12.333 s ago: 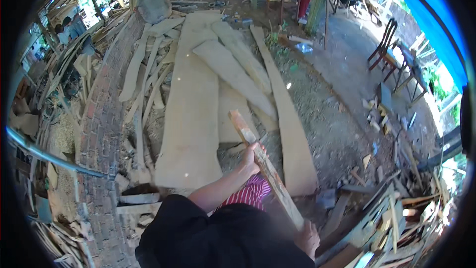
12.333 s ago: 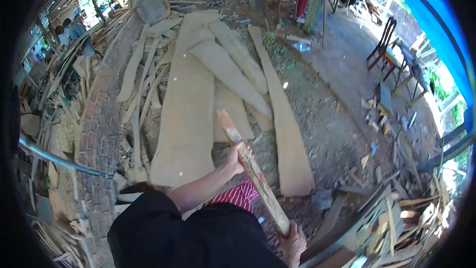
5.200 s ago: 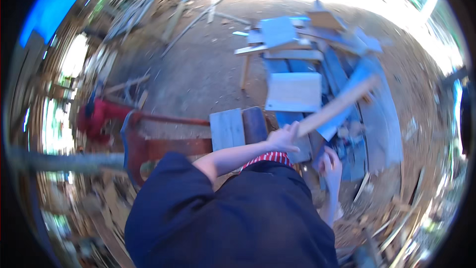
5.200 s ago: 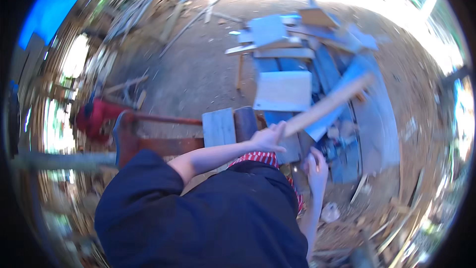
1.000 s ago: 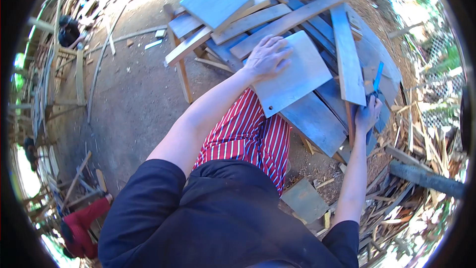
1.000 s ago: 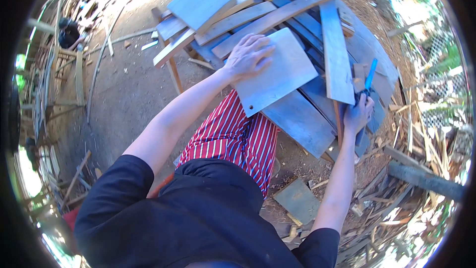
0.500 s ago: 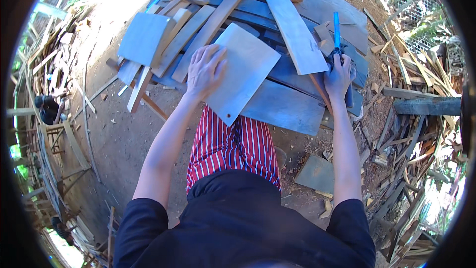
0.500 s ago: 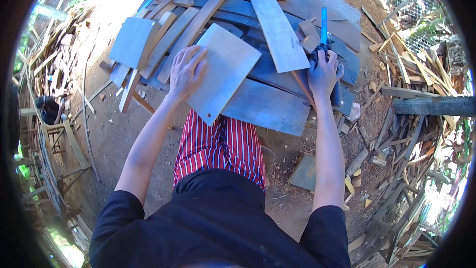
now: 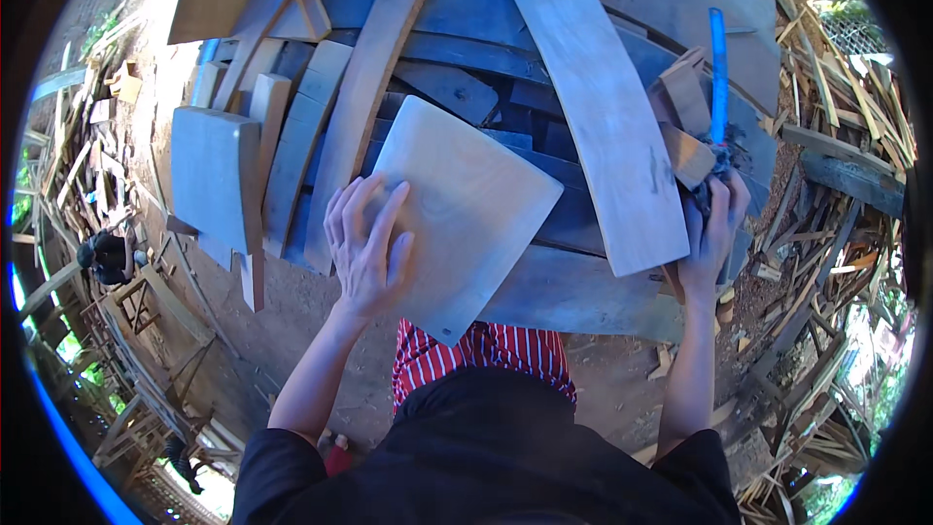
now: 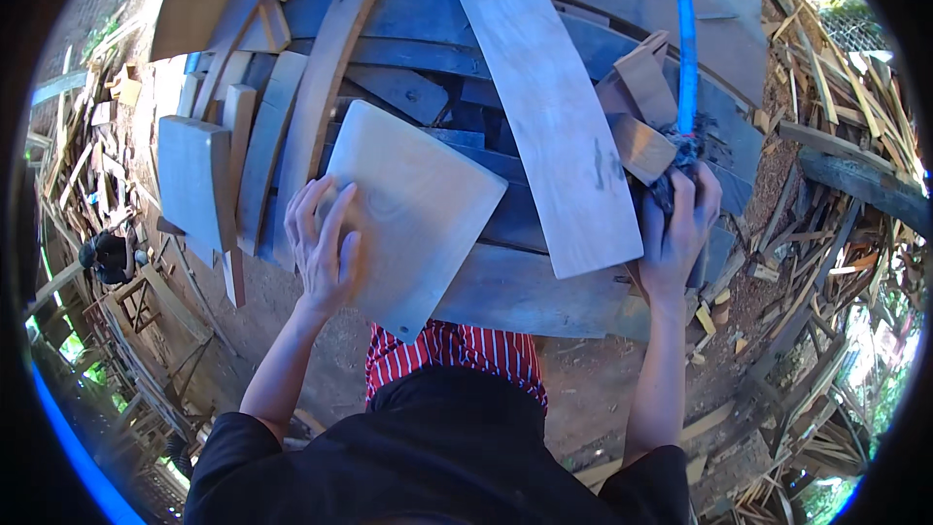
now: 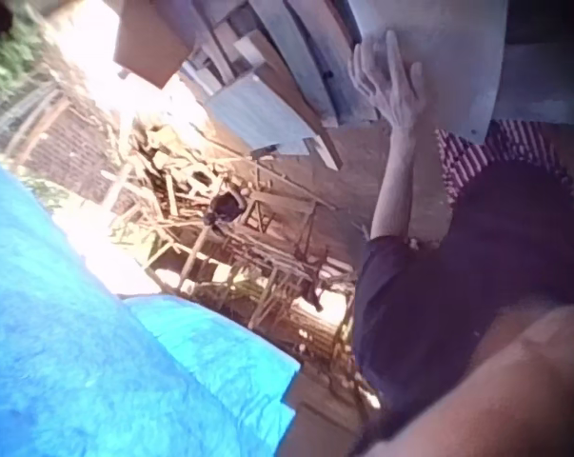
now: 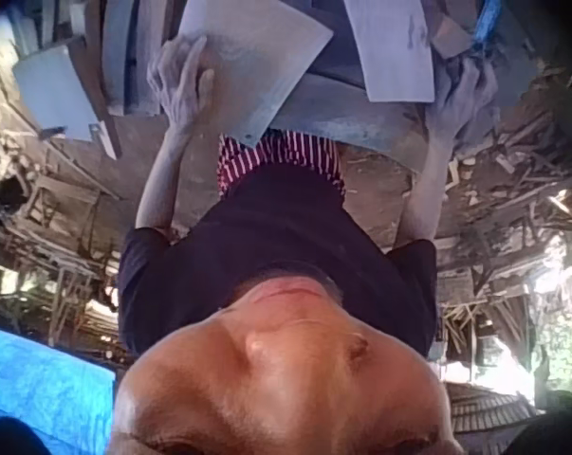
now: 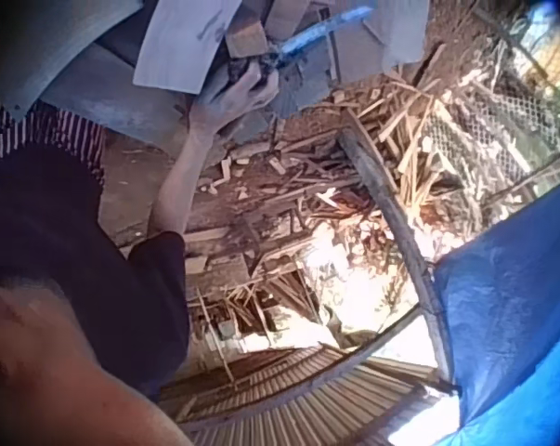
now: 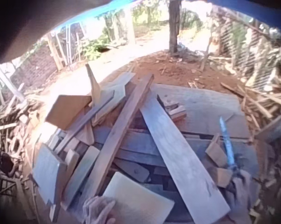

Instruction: Shaving a wooden branch with a machete and smoothing a board with a hand plane.

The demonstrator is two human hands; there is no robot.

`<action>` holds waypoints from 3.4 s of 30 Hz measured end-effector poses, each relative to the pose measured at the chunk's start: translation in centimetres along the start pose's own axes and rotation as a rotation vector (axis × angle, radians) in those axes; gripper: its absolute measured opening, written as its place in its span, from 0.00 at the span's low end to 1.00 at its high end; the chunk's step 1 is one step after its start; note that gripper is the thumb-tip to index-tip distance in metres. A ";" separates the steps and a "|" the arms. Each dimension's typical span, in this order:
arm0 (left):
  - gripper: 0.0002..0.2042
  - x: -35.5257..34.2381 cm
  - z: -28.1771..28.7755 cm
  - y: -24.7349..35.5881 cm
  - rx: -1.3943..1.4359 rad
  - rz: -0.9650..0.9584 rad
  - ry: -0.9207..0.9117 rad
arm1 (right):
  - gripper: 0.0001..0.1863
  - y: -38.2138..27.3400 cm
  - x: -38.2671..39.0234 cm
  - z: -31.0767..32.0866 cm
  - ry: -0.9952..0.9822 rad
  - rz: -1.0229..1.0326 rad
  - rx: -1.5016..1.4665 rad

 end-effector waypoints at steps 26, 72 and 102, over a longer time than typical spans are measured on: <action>0.22 -0.7 -0.5 0.5 -0.079 -0.072 -0.126 | 0.29 -6.7 44.9 -13.7 -1.726 -0.737 -0.368; 0.22 -0.8 -0.6 0.4 0.098 0.014 0.106 | 0.22 1.5 34.3 -9.4 -0.907 -0.767 -0.699; 0.24 -0.2 -0.1 0.4 0.025 -0.019 0.097 | 0.21 4.4 39.3 -14.9 -0.919 -0.564 -0.759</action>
Point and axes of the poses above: each hand's wrist, its own x-axis away from the middle knuckle, its own z-axis out of the back of the hand, y = z × x, the point moved 4 cm from there along -x, towards the middle knuckle, and after that the axes turned 2 degrees about y, right-handed, at the moved point
